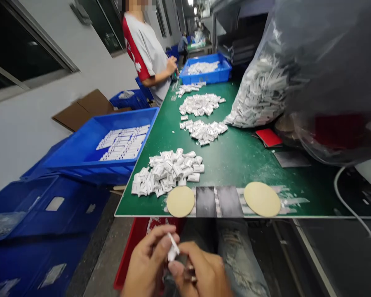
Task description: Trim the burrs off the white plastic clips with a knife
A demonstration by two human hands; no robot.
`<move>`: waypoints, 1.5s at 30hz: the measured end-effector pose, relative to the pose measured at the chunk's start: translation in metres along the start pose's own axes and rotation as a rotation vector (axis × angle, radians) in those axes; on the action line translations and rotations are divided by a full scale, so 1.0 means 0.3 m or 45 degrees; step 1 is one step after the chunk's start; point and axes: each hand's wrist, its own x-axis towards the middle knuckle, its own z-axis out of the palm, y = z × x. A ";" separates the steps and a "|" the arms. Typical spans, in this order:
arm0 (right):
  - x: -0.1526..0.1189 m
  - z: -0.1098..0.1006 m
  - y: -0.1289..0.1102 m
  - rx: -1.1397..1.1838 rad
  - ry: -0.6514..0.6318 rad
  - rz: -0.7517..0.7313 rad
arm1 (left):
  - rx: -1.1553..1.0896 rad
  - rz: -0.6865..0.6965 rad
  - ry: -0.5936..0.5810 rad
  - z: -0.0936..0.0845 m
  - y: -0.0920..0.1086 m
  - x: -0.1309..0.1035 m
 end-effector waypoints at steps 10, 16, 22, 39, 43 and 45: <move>0.060 -0.194 -0.023 -0.735 0.033 -0.428 | -0.343 -0.209 -0.276 0.045 0.101 0.030; 0.089 -0.190 -0.017 -0.973 0.122 -0.550 | -0.283 -0.230 -0.270 0.057 0.104 0.026; 0.102 -0.190 -0.012 -1.043 0.194 -0.545 | -0.279 -0.277 -0.275 0.055 0.109 0.025; 0.088 -0.169 0.006 -0.987 0.265 -0.573 | -0.279 -0.341 -0.115 0.076 0.104 0.024; 0.082 -0.143 0.021 -0.702 0.287 -0.566 | -0.293 -0.321 -0.097 0.093 0.106 0.014; 0.075 -0.124 0.021 -0.390 0.262 -0.473 | -0.261 -0.257 -0.045 0.097 0.101 0.010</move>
